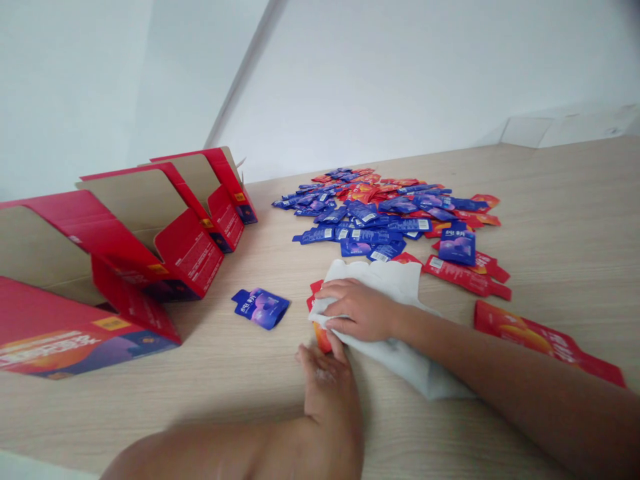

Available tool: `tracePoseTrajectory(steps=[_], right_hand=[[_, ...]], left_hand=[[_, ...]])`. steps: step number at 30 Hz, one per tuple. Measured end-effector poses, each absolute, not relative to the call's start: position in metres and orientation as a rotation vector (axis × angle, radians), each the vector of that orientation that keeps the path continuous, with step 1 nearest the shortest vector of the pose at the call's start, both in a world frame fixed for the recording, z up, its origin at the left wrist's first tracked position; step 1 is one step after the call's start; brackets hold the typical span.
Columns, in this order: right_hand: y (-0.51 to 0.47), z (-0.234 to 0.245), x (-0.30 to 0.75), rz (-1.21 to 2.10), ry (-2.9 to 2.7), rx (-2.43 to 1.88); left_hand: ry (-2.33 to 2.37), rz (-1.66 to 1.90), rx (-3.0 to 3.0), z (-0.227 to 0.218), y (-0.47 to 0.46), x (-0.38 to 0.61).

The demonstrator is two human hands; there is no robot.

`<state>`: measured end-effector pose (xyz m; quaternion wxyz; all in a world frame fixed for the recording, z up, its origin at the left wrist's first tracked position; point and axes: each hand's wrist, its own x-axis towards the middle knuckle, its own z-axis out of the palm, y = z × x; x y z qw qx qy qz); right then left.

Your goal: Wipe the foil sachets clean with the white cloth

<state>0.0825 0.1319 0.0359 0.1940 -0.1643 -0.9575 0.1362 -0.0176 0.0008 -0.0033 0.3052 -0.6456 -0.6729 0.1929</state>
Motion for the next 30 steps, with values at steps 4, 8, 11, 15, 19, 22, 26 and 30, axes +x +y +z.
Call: tracePoseTrajectory(steps=[4, 8, 11, 15, 19, 22, 26, 30], right_hand=[[0.136, 0.036, 0.084, 0.35, -2.669, -0.627], [0.144, 0.035, 0.088, 0.304, -2.636, -0.765], [0.147, 0.035, 0.089, 0.287, -2.621, -0.811], [0.142, 0.037, 0.088, 0.285, -2.643, -0.762], [0.132, 0.038, 0.083, 0.306, -2.693, -0.565], [0.128, 0.038, 0.08, 0.319, -2.7, -0.492], [0.132, 0.037, 0.082, 0.316, -2.678, -0.606], [0.141, 0.038, 0.087, 0.3, -2.648, -0.76]], left_hand=[[-1.744, 0.519, -1.718, -0.005, 0.001, -0.02], [-1.724, 0.537, -1.744, -0.005, 0.0, -0.021], [-1.731, 0.561, -1.755, -0.005, 0.0, -0.021], [-1.72, 0.556, -1.74, -0.004, 0.001, -0.02], [-1.77, 0.523, -1.755, -0.003, 0.002, -0.019], [-1.801, 0.485, -1.75, -0.003, 0.002, -0.018], [-1.793, 0.477, -1.745, -0.005, 0.002, -0.019], [-1.736, 0.502, -1.76, -0.006, 0.002, -0.022]])
